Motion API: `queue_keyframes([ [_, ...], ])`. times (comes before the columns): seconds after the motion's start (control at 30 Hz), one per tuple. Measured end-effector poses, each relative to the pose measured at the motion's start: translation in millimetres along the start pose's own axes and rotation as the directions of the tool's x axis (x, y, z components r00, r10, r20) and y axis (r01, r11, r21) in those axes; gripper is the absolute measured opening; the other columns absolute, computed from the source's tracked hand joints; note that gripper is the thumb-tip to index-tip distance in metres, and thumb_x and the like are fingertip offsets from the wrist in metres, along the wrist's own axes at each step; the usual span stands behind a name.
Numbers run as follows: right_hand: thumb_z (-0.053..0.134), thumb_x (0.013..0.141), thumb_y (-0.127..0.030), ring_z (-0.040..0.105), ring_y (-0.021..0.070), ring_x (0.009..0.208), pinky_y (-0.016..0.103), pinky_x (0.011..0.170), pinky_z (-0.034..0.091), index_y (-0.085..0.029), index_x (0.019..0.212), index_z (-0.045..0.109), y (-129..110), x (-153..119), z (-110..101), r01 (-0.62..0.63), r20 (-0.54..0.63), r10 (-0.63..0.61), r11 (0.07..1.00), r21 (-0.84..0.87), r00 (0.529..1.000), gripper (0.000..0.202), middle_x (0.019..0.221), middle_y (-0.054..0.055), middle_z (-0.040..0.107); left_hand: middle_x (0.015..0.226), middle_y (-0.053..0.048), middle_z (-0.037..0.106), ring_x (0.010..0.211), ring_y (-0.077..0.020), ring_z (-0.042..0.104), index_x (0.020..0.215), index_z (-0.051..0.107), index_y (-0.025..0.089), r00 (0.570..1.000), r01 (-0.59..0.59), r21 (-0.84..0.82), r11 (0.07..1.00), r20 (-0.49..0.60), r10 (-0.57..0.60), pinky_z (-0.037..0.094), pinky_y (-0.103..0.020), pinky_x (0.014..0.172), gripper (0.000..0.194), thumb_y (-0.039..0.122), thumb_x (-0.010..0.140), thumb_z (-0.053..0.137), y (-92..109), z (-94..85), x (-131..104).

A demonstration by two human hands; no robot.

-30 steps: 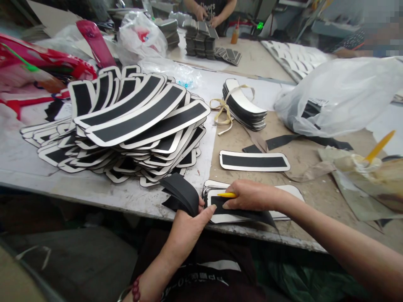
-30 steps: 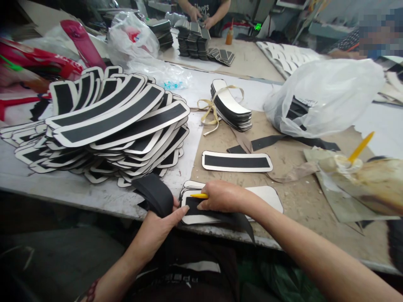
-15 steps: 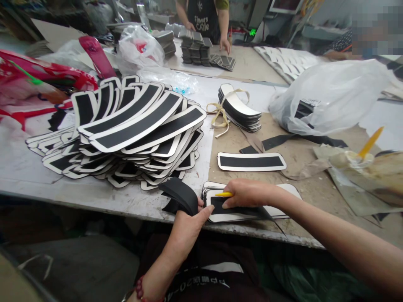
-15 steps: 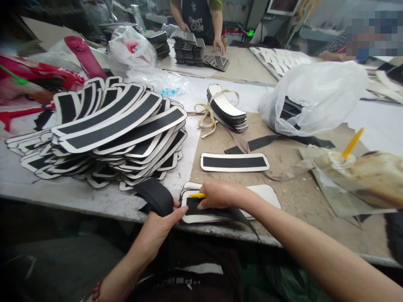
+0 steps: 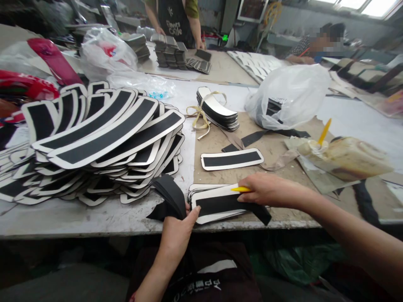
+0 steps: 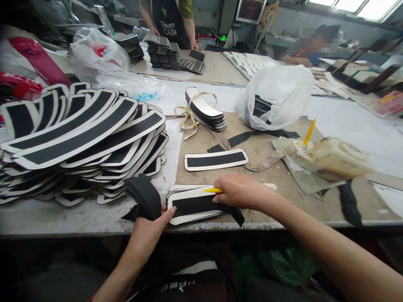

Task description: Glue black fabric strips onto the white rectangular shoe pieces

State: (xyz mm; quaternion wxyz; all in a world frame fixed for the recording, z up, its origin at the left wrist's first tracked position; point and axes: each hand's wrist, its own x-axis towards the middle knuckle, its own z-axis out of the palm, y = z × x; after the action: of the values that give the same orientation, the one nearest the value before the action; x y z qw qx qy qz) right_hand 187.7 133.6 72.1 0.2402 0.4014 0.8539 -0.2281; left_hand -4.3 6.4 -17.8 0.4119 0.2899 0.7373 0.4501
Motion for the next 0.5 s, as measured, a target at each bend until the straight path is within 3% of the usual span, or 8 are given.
queue_keyframes([
  [0.17, 0.046, 0.083, -0.039, 0.057, 0.0172, 0.065, 0.025, 0.056, 0.034, -0.019, 0.076, 0.06, 53.4, -38.6, 13.2, -0.194, -0.1, 0.21, 0.969, 0.153, 0.973, 0.026, 0.074, 0.005, 0.064, 0.068, -0.003, 0.058, 0.069, -0.0211, 0.055, 0.065, 0.058, 0.016, 0.998, 0.054, 0.0, 0.999, 0.019, -0.054, 0.043, -0.033, 0.074, 0.034, 0.047, 0.058, 0.071, 2.1, -0.4, -0.9],
  [0.4, 0.039, 0.088, -0.046, 0.061, 0.024, 0.086, 0.029, 0.068, 0.037, -0.02, 0.087, 0.06, 49.5, -30.4, 31.4, -0.4, -0.296, 0.368, 0.915, -0.056, 0.882, 0.034, 0.09, 0.01, 0.067, 0.066, -0.002, 0.057, 0.069, -0.0217, 0.055, 0.066, 0.058, 0.017, 0.999, 0.031, 0.064, 0.997, -0.017, -0.03, 0.043, -0.034, 0.073, 0.034, 0.048, 0.059, 0.071, -1.8, 0.3, -1.3],
  [0.5, 0.04, 0.088, -0.048, 0.062, 0.0236, 0.085, 0.029, 0.068, 0.037, -0.02, 0.086, 0.06, 49.7, -26.5, 30.6, -0.403, -0.303, 0.356, 0.909, -0.107, 0.884, 0.034, 0.09, 0.009, 0.068, 0.067, -0.001, 0.057, 0.069, -0.0211, 0.055, 0.069, 0.058, 0.017, 1.0, -0.007, 0.072, 0.997, -0.02, 0.009, 0.042, -0.032, 0.071, 0.034, 0.047, 0.06, 0.071, -3.9, 0.5, -1.4],
])
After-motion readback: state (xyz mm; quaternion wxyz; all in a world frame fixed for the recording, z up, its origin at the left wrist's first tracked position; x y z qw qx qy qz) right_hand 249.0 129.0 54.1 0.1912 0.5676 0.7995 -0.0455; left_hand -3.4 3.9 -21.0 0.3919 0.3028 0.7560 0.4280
